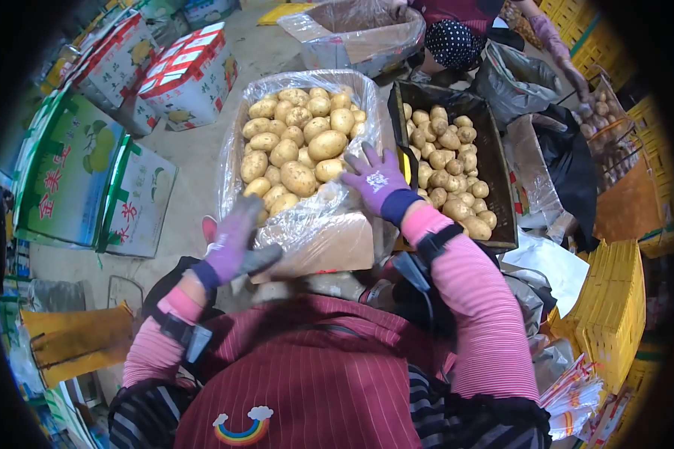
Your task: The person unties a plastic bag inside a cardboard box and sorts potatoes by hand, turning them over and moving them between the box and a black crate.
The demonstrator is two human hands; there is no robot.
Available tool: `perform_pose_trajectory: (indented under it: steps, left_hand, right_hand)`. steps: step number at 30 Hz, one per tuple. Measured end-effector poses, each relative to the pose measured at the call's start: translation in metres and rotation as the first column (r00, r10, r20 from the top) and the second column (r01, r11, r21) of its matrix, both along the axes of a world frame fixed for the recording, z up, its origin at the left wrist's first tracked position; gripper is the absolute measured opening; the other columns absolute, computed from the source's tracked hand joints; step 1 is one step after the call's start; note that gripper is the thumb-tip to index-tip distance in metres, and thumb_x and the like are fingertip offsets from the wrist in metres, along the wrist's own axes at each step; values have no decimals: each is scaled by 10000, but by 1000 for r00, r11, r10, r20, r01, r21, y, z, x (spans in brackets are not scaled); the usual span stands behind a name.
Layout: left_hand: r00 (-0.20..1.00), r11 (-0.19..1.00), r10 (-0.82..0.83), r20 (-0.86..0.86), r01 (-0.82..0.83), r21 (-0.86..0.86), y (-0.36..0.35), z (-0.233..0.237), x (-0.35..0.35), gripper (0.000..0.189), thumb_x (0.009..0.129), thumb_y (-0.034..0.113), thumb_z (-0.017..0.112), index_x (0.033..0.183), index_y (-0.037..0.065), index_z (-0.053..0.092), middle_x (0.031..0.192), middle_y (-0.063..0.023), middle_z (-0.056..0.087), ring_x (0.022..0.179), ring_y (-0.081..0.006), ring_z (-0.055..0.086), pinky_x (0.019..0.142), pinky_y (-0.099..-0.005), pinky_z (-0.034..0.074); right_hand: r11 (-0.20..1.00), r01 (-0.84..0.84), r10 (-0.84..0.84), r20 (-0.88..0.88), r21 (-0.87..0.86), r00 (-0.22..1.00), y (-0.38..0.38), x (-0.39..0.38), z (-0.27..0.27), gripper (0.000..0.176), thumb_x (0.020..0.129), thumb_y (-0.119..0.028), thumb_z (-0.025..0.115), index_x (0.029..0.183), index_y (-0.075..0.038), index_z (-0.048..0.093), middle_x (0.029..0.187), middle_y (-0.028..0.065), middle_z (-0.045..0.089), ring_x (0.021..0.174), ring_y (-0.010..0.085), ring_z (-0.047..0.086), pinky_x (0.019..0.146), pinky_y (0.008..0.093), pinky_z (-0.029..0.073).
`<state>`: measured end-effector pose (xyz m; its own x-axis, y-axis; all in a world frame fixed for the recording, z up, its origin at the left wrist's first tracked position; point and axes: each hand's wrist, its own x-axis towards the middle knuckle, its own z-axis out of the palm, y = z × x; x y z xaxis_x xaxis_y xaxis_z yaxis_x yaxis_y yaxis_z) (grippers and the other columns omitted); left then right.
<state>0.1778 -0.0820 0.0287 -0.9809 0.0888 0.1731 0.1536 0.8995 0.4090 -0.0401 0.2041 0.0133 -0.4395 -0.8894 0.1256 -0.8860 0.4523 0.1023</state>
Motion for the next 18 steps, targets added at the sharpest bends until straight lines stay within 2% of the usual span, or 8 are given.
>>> perform_pose_trajectory:
  steps: [1, 2, 4, 6, 12, 14, 17, 18]
  left_hand:
    - [997, 998, -5, 80, 10, -66, 16, -1, 0, 835, 836, 481, 707, 1508, 90, 401, 1548, -276, 369, 1442, -486, 321, 1175, -538, 297]
    - [986, 991, -4, 165, 25, -129, 30, -3, 1, 845, 838, 531, 687, 1512, 109, 403, 1574, -270, 334, 1469, -478, 277, 1200, -557, 246]
    - [989, 992, -28, 146, 46, -120, 45, -12, 9, 785, 837, 505, 685, 1498, 156, 444, 1584, -227, 334, 1474, -478, 254, 1176, -636, 234]
    - [972, 915, -218, 89, 235, -328, 53, -23, 15, 762, 842, 501, 679, 1502, 193, 454, 1613, -154, 318, 1480, -477, 236, 1157, -682, 226]
    - [886, 789, -449, -120, 330, -519, 53, -81, 23, 337, 860, 278, 636, 1188, 199, 646, 1428, -68, 570, 1349, -306, 513, 1116, -527, 400]
    - [877, 798, -293, 381, 444, -408, 58, -86, 18, 299, 898, 248, 607, 1189, 197, 647, 1328, -64, 633, 1224, -287, 603, 1027, -460, 482]
    - [788, 824, -195, 584, 455, -338, 66, -69, 10, 225, 947, 210, 584, 1151, 156, 664, 1185, -60, 689, 1098, -258, 659, 923, -443, 522]
    - [783, 822, -190, 592, 457, -340, 59, -101, 23, 225, 947, 210, 584, 1151, 156, 664, 1185, -60, 689, 1098, -258, 659, 923, -443, 522]
  right_hand:
    - [1000, -1, 4, -78, 30, 997, -4, -2, -3, 244, 856, -213, 591, 1049, -139, 721, 1283, 151, 643, 1296, 399, 525, 1054, 552, 413]
    - [1000, -7, 10, -87, 25, 996, 1, -3, -4, 244, 856, -213, 591, 1049, -139, 721, 1283, 151, 643, 1296, 399, 525, 1054, 552, 413]
    - [975, 212, -224, 345, 72, 912, 13, 6, 16, 147, 844, -196, 595, 908, -113, 699, 996, 156, 717, 1031, 381, 665, 883, 507, 512]
    - [983, 181, -184, 284, 38, 941, 44, 20, 26, 104, 832, -177, 605, 858, -90, 654, 820, 159, 697, 843, 390, 679, 761, 503, 528]
    - [935, 76, -193, 319, 346, 928, 77, 76, -28, 229, 771, -181, 672, 994, -162, 721, 1002, 87, 726, 1046, 297, 667, 843, 430, 532]
    - [984, 133, -168, 353, 123, 920, 69, 102, -70, 326, 780, -237, 690, 1082, -115, 684, 1094, 144, 698, 1103, 329, 650, 914, 474, 518]
    - [952, 191, -276, 400, 238, 874, 53, 108, -61, 377, 832, -332, 671, 1105, -74, 706, 1102, 179, 709, 1116, 342, 657, 937, 450, 516]
    - [879, 51, -342, 553, 475, 759, 39, 104, -26, 404, 870, -382, 634, 1126, -80, 716, 1141, 177, 710, 1140, 347, 650, 953, 451, 512]
